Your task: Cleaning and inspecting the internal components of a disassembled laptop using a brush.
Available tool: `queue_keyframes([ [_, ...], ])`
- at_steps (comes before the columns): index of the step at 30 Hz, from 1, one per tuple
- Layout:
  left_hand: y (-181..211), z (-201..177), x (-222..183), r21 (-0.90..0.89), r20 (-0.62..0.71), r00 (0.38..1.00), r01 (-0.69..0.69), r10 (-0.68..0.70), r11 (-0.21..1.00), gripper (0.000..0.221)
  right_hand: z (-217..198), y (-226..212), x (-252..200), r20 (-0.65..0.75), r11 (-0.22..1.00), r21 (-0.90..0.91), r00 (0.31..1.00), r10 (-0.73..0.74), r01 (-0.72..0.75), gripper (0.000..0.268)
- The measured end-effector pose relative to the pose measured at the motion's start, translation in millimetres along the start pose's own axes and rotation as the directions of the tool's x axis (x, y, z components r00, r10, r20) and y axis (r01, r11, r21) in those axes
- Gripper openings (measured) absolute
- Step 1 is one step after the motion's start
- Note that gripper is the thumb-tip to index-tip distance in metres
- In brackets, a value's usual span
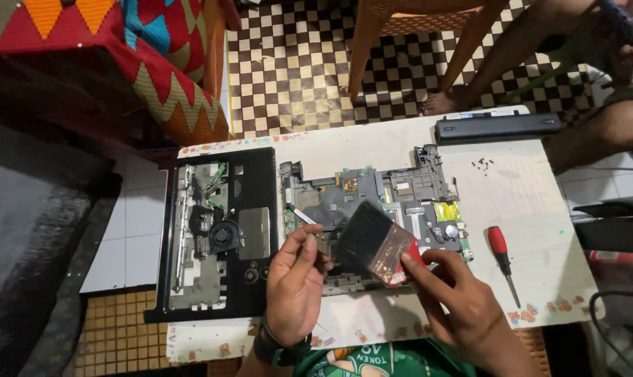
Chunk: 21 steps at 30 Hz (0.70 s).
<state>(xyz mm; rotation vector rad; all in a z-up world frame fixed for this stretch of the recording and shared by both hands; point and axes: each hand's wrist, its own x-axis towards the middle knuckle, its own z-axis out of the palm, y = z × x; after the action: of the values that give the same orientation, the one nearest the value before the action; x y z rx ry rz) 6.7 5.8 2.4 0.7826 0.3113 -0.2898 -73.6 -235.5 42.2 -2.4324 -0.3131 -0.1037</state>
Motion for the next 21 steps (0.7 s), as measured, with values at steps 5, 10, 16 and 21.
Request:
queue_keyframes([
  [5, -12.0, -1.6, 0.9, 0.176, -0.029, 0.993, -0.104, 0.111, 0.979, 0.023, 0.3, -1.1, 2.8, 0.000, 0.998, 0.029, 0.998, -0.060, 0.060, 0.057],
  [10, -0.8, 8.8, -1.2, 0.485, -0.040, 0.978, -0.162, 0.207, 0.859, 0.025, 7.0, 1.6, -0.7, 0.011, 0.997, 0.033, 0.997, -0.074, 0.074, 0.054],
  [16, 18.0, 20.3, -8.9, 0.685, 0.134, 0.945, -0.306, 0.298, 0.661, 0.030, 8.9, 4.8, -4.7, 0.092, 0.998, -0.068, 0.996, 0.022, -0.016, 0.061],
  [21, 18.4, 14.5, -6.2, 0.703, 0.172, 0.961, -0.274, 0.217, 0.657, 0.037, 5.8, -0.6, -1.8, 0.032, 0.993, -0.114, 0.999, -0.035, 0.038, 0.064],
])
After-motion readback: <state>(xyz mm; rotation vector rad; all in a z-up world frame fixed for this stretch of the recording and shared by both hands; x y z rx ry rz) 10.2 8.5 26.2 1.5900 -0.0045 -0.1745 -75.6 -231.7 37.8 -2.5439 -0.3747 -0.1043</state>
